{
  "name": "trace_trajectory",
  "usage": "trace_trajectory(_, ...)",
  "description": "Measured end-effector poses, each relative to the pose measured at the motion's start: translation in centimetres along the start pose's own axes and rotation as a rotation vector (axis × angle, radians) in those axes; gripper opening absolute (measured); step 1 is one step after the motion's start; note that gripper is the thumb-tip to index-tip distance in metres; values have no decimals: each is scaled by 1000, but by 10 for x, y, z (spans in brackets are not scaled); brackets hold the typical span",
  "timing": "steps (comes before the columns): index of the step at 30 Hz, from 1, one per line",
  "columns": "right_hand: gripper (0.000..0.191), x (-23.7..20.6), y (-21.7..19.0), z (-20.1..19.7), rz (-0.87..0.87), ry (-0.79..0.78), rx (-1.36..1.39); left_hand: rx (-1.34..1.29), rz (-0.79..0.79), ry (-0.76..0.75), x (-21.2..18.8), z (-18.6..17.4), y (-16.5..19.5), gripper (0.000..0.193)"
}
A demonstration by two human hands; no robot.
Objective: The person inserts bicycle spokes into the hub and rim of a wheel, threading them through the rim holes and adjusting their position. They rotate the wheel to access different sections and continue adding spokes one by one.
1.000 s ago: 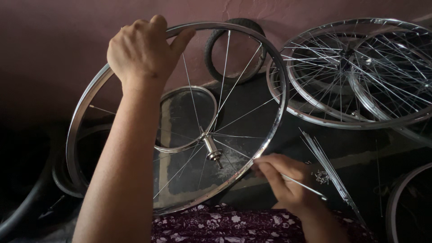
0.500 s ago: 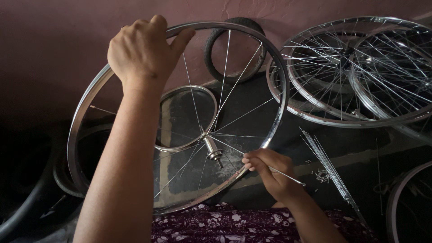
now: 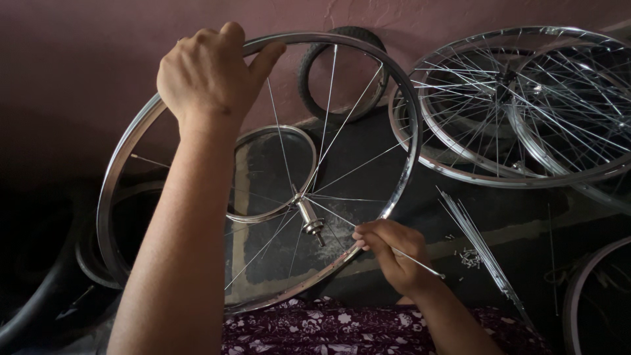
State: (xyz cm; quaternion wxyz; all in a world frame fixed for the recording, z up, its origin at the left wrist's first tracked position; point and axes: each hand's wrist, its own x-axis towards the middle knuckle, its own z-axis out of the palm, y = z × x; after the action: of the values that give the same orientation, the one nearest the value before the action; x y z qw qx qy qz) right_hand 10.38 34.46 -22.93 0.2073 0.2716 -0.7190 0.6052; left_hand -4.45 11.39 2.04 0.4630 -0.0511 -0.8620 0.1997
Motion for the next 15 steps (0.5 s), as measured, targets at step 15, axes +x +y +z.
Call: trace_trajectory(15,17,-4,7,-1,-20,-11,11,33,-1,-15,1,0,0,76)
